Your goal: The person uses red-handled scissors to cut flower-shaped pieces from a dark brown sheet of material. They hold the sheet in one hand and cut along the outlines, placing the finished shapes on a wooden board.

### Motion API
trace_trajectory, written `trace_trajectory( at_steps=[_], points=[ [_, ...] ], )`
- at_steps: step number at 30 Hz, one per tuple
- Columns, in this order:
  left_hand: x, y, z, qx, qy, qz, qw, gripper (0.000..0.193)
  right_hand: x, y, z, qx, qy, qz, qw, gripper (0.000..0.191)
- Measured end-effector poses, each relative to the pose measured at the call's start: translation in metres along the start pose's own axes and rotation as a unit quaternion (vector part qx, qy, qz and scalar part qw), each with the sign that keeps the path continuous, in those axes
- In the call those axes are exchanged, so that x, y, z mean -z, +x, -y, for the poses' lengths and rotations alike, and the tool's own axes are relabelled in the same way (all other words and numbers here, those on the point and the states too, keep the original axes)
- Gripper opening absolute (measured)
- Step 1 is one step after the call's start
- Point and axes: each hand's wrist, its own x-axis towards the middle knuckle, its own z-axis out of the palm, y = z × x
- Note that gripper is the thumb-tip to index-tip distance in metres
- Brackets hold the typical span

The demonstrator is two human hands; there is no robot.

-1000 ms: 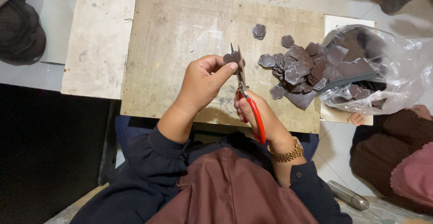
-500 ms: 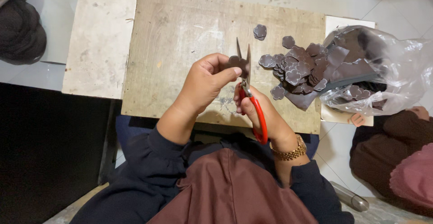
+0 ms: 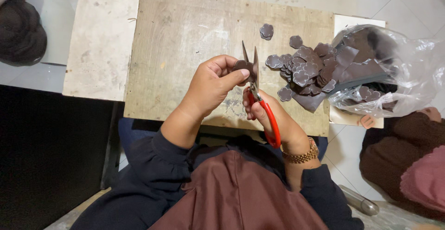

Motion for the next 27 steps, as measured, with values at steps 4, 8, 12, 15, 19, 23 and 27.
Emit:
trace_trajectory(
  at_steps=[4, 8, 12, 15, 19, 23, 27],
  points=[
    [-0.0015, -0.0017, -0.0038, 0.021, 0.029, -0.02, 0.999, 0.014, -0.0012, 0.0017, -0.0008, 0.001, -0.001, -0.001, 1.0, 0.07],
    [-0.0025, -0.0007, -0.008, 0.047, 0.047, -0.02, 0.998, 0.015, -0.0028, 0.0029, 0.0001, 0.003, -0.01, -0.019, 1.0, 0.071],
    [-0.0058, -0.0009, -0.0068, 0.041, 0.034, -0.019, 0.998, 0.015, -0.0049, 0.0043, 0.0028, 0.032, -0.013, -0.011, 0.999, 0.073],
    [-0.0084, -0.0014, -0.0041, 0.047, 0.022, -0.019, 0.998, 0.015, -0.0072, 0.0053, 0.0041, 0.05, -0.007, -0.005, 0.999, 0.074],
    [-0.0079, -0.0007, -0.0027, 0.031, -0.016, -0.002, 0.999, 0.012, -0.0062, 0.008, 0.0039, 0.058, -0.022, -0.006, 0.998, 0.073],
    [-0.0075, -0.0018, -0.0011, 0.042, -0.006, -0.005, 0.999, 0.01, -0.0088, 0.0058, 0.0014, 0.051, -0.015, -0.023, 0.998, 0.076],
    [-0.0094, -0.003, 0.0011, 0.063, -0.027, 0.003, 0.998, 0.01, -0.009, 0.0059, -0.0003, 0.061, -0.028, -0.028, 0.997, 0.075]
  ],
)
